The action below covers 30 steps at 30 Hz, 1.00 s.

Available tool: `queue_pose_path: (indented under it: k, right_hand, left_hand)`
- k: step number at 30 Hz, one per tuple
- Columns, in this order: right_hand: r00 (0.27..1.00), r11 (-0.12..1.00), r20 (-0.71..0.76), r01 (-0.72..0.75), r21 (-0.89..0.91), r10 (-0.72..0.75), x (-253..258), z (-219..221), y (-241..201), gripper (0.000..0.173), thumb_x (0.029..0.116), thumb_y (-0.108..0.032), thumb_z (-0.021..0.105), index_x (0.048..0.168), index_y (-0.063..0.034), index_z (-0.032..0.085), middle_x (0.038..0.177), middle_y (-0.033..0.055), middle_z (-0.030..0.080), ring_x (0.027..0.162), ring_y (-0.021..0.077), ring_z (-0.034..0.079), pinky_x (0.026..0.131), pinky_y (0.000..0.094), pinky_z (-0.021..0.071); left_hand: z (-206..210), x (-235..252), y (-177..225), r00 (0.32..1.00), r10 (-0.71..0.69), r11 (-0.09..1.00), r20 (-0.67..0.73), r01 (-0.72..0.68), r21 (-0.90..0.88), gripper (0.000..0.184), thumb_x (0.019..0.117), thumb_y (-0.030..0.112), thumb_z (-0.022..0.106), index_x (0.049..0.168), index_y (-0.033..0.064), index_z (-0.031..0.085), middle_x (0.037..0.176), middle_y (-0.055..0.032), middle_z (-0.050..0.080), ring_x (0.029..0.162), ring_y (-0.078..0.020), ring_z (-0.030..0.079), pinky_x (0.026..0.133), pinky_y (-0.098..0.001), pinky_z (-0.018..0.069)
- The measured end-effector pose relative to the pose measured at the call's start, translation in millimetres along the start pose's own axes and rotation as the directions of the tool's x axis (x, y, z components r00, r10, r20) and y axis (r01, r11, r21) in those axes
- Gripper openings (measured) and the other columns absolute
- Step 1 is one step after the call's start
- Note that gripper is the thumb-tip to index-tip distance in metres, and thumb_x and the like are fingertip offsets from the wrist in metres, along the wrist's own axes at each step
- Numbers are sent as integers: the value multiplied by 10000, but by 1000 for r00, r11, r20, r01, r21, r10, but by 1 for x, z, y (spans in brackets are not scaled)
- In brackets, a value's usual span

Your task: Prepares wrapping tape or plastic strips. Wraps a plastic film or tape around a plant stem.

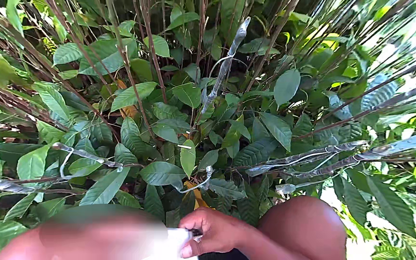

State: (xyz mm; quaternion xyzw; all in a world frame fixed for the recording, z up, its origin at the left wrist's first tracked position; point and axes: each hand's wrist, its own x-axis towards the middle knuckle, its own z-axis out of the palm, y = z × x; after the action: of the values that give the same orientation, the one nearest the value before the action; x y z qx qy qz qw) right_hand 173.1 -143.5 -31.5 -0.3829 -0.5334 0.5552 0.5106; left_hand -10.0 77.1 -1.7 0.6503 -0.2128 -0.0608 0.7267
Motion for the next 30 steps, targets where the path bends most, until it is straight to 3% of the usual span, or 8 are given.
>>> queue_pose_path:
  k: [3, 11, 14, 17, 20, 22, 27, 30]
  right_hand:
    - [995, 999, -100, -20, -46, 16, -14, -14, -7, 189, 976, -211, 672, 928, -28, 681, 817, -56, 655, 761, -38, 604, 691, 169, 506]
    - [971, 995, -223, 69, -65, -82, -27, -27, -11, 184, 1005, -283, 665, 992, -103, 702, 897, -83, 667, 815, -51, 603, 722, 145, 509]
    - [968, 997, -251, 6, -81, -26, -28, -27, -9, 169, 1002, -275, 671, 999, -109, 701, 857, -86, 679, 788, -44, 617, 713, 156, 519]
    - [946, 922, -318, -180, -341, 67, -23, -21, -9, 218, 994, -275, 673, 1028, -64, 713, 842, -39, 664, 752, -20, 593, 681, 177, 503]
    - [965, 885, -257, -160, -437, 48, -13, -7, -3, 544, 968, -441, 671, 1316, -24, 658, 1323, 104, 664, 1236, 157, 616, 1048, 378, 521]
    - [980, 926, -193, -28, -376, -49, -4, 8, 3, 673, 945, -536, 669, 1325, 18, 628, 1381, 154, 617, 1309, 201, 569, 1095, 399, 490]
    - [952, 986, -292, 44, -162, -91, 3, 26, 18, 261, 909, -259, 778, 993, -25, 697, 972, 12, 674, 921, 45, 638, 832, 234, 552]
    - [931, 998, -359, 44, -50, -59, -1, 21, 13, 117, 942, -169, 735, 968, -60, 702, 871, -38, 685, 788, 5, 643, 721, 199, 556]
  left_hand:
    - [-6, -13, 4, 996, 4, 1000, -92, -4, -1, 279, 1089, 280, 500, 1232, 133, 688, 1119, 40, 724, 1026, -25, 672, 891, -220, 566]
    - [-3, -21, -1, 993, 9, 975, -119, 18, 221, 301, 1097, 313, 476, 1084, 87, 675, 1008, 5, 710, 962, -34, 662, 843, -210, 548]
    - [3, -17, -1, 991, 1, 963, -132, 35, 267, 332, 1101, 321, 459, 1036, 76, 672, 975, -4, 717, 928, -42, 670, 816, -222, 556]
    - [10, -12, -4, 996, -36, 953, -86, 60, 296, 354, 1099, 321, 448, 987, 63, 664, 919, -2, 696, 879, -31, 649, 780, -222, 538]
    - [18, -4, -10, 995, -96, 946, -10, 94, 310, 349, 1088, 288, 453, 942, 38, 649, 841, -14, 646, 789, -34, 603, 715, -223, 504]
    - [23, 2, -16, 993, -115, 946, 30, 100, 310, 323, 1081, 252, 462, 914, 30, 626, 791, -20, 613, 733, -37, 573, 671, -220, 474]
    - [28, 5, -22, 987, -158, 957, -12, 156, 244, 307, 1081, 249, 481, 933, 32, 639, 794, -3, 662, 707, -4, 594, 643, -196, 482]
    - [27, 4, -21, 969, -201, 973, -142, 214, 81, 218, 1072, 239, 532, 1010, 73, 659, 893, 18, 756, 794, -7, 702, 712, -194, 578]
